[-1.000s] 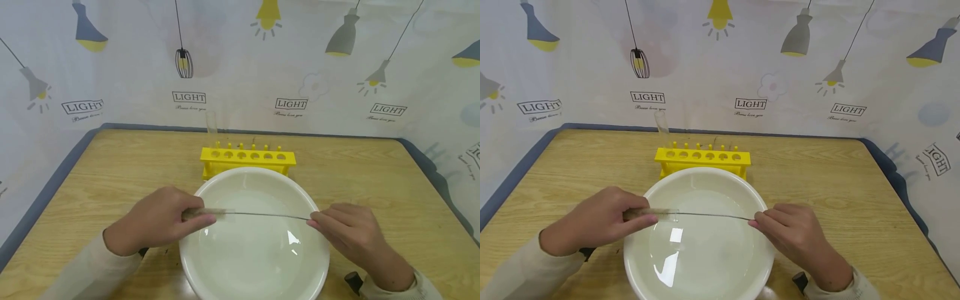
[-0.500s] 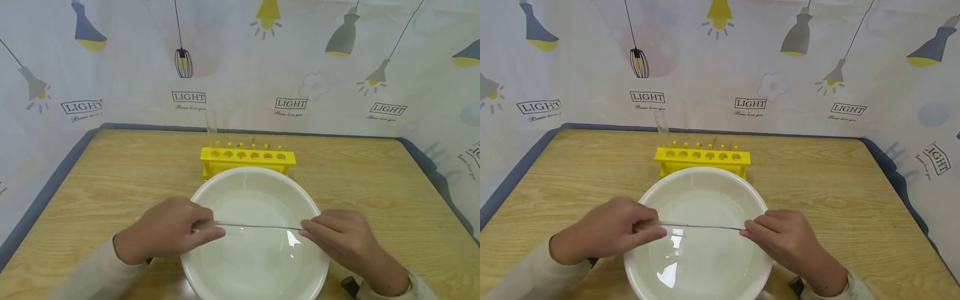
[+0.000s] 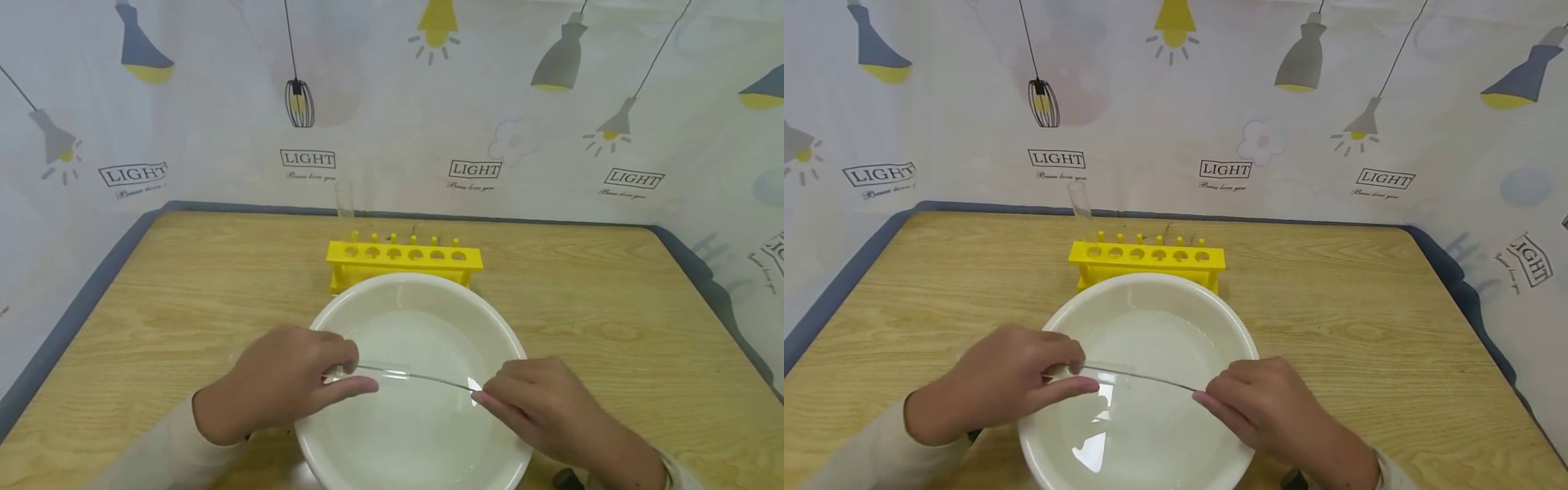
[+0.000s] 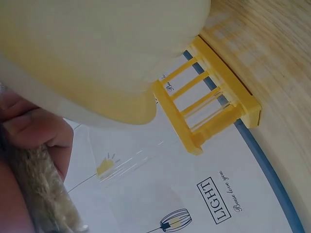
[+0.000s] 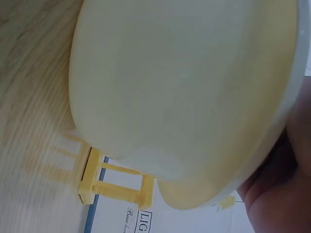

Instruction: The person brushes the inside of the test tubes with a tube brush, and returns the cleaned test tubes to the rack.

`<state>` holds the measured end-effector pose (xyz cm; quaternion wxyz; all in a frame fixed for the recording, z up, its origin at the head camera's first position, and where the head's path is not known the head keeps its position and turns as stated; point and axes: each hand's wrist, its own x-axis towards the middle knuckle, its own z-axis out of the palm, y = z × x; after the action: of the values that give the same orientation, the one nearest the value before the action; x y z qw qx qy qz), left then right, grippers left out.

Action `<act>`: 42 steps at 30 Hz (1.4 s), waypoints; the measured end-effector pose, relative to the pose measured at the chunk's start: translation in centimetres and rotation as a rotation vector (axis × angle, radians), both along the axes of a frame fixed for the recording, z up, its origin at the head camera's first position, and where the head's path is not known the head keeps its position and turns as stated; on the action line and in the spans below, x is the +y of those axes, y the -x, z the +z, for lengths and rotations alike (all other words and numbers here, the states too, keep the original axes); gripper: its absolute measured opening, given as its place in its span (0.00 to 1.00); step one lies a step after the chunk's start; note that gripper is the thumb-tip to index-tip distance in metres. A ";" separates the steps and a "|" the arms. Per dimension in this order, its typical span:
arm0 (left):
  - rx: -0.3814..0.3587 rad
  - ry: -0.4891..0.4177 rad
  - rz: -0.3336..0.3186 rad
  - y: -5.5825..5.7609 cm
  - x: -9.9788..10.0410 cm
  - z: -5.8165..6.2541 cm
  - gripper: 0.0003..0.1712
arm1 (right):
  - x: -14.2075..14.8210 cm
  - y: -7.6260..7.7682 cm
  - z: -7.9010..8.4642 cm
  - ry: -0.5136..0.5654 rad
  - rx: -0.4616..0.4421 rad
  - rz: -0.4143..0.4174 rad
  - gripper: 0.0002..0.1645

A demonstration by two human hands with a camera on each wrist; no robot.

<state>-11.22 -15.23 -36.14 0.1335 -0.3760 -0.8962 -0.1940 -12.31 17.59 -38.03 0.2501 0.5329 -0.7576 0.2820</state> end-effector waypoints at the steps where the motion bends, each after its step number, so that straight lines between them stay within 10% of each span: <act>1: 0.031 -0.003 0.001 0.0 0.0 0.0 0.23 | 0.1 -0.1 -0.1 -0.023 -0.032 -0.019 0.21; 9: 0.158 -0.057 -0.055 0.5 0.1 -0.4 0.21 | 0.4 -0.7 0.0 -0.034 -0.290 -0.030 0.20; 17: 0.201 -0.059 -0.095 0.7 -0.3 -0.3 0.19 | 1.2 -1.4 1.3 0.038 -1.051 0.141 0.25; 21: 0.295 -0.057 -0.093 1.0 -0.3 -0.2 0.22 | 1.5 -1.1 1.3 0.079 -1.249 0.231 0.24; 34: 0.612 -0.124 -0.115 1.5 0.1 0.7 0.27 | 1.8 -0.7 2.1 0.072 -1.296 0.210 0.25; 42: 0.494 -0.076 -0.110 1.6 -0.5 0.1 0.27 | 1.8 -0.7 1.6 0.056 -1.152 0.134 0.24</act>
<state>-12.77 -15.70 -36.04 0.3515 -0.4550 -0.8067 -0.1368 -11.58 19.43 -36.41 -0.2071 0.3334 -0.7284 0.5616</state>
